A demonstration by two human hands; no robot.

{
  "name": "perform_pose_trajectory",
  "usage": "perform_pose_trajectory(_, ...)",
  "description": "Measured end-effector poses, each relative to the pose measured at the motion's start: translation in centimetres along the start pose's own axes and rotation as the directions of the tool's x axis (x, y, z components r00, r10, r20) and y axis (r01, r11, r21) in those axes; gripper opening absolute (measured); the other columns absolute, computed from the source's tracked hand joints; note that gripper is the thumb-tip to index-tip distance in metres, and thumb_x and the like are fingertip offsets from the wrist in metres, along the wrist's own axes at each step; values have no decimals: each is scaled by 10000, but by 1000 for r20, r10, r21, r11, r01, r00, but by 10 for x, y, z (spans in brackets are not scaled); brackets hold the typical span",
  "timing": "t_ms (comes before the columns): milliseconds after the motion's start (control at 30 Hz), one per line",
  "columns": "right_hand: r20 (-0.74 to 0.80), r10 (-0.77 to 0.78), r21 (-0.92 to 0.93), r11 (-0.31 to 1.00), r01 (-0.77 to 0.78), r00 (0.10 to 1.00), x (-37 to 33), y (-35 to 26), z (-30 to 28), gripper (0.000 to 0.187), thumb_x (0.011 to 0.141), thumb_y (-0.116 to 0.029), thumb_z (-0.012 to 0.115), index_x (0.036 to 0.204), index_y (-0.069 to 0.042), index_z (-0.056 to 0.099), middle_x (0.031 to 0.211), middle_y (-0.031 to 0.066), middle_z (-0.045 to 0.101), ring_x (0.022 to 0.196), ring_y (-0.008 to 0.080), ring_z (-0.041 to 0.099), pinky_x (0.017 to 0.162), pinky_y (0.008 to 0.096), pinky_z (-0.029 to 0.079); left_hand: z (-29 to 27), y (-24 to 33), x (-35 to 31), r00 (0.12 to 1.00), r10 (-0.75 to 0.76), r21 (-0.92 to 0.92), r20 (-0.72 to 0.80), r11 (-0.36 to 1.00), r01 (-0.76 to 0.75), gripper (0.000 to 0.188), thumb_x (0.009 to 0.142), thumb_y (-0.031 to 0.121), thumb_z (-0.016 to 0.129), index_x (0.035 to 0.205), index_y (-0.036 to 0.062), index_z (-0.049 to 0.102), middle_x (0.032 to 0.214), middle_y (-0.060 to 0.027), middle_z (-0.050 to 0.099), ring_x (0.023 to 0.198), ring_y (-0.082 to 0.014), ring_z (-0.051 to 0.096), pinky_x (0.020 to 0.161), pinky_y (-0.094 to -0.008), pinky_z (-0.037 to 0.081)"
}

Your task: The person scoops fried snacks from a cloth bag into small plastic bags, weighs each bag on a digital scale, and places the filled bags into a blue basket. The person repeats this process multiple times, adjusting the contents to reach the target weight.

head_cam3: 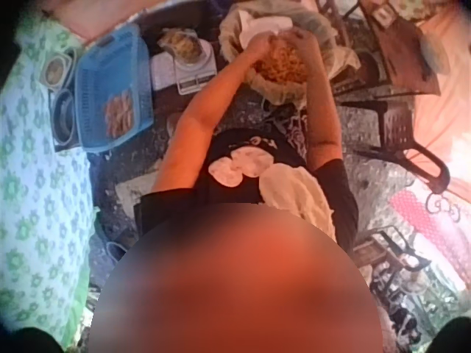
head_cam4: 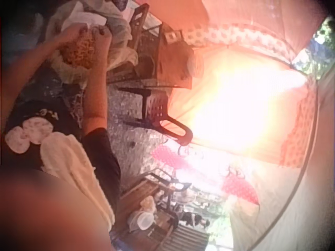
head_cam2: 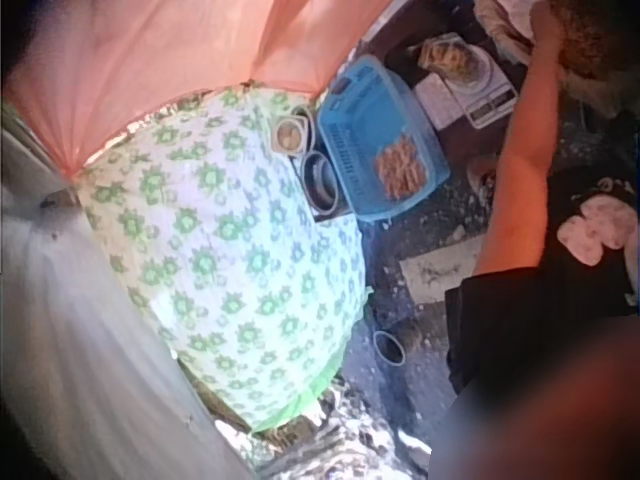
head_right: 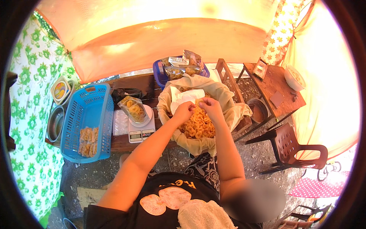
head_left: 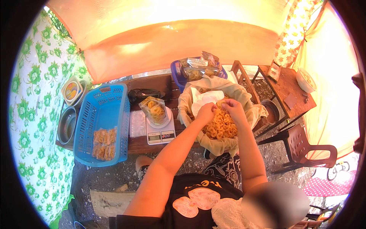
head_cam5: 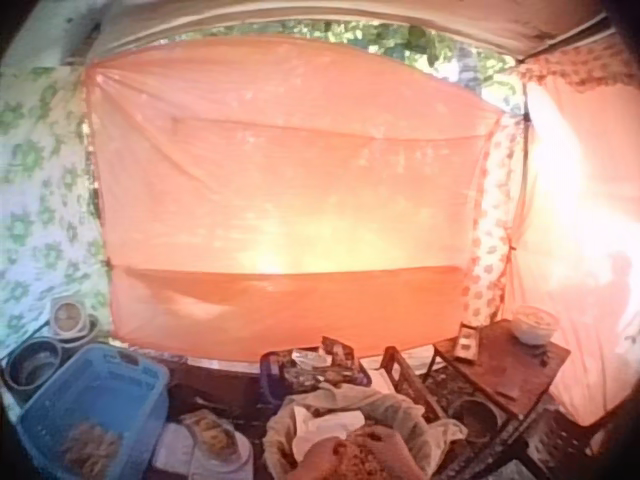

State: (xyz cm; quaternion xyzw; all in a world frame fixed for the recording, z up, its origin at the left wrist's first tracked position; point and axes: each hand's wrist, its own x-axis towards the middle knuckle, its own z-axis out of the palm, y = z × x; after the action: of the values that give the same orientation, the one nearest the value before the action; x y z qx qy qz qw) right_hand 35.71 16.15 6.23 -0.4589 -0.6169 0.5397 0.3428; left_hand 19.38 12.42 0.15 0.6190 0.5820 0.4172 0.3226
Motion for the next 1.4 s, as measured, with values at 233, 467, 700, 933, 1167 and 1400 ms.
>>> perform_pose_trajectory(233,212,-19,302,952,-47,977,18,-74,88,186,912,-158,659,1080,-79,650,954,-29,664,874,90,630,690,214,436,-92,25,-65,964,-93,-400,-250,916,-15,169,889,74,641,1036,-9,643,856,-59,658,783,-113,597,706,-275,487)
perform_pose_trajectory(467,379,-435,-213,818,534,817,26,-106,197,208,900,-169,645,1073,-60,682,948,36,678,808,147,628,699,286,489,-235,25,-124,699,131,107,-703,991,-78,142,885,55,625,1006,10,684,917,-133,689,844,-232,664,751,-306,504)
perform_pose_trajectory(700,449,-583,-413,536,736,677,17,-107,235,160,865,-146,610,981,-101,711,911,86,628,898,283,625,761,379,516,-250,13,-125,766,155,275,-623,961,29,141,844,63,650,966,33,714,900,-112,639,883,-287,606,784,-366,485)
perform_pose_trajectory(933,292,-560,-434,645,629,775,28,-88,165,191,893,-172,578,1008,-91,707,897,100,644,882,292,635,757,366,505,-237,1,-115,799,253,431,-545,903,8,160,839,60,647,980,57,724,954,-112,616,934,-307,558,837,-387,461)
perform_pose_trajectory(1167,-61,11,-853,518,-58,998,55,23,4,464,906,-343,563,1139,56,613,1048,231,661,972,378,637,838,430,502,-253,-23,-129,675,144,180,-724,984,-17,252,910,46,587,1148,86,659,1040,-77,618,928,-189,586,768,-300,490)
perform_pose_trajectory(1400,3,450,-868,445,-221,893,36,64,2,948,858,-743,403,1320,82,465,1313,267,529,1208,372,530,1010,411,411,-232,-49,-146,594,3,23,-805,999,26,258,945,37,523,1184,60,618,1160,-92,610,1025,-187,586,841,-304,491)
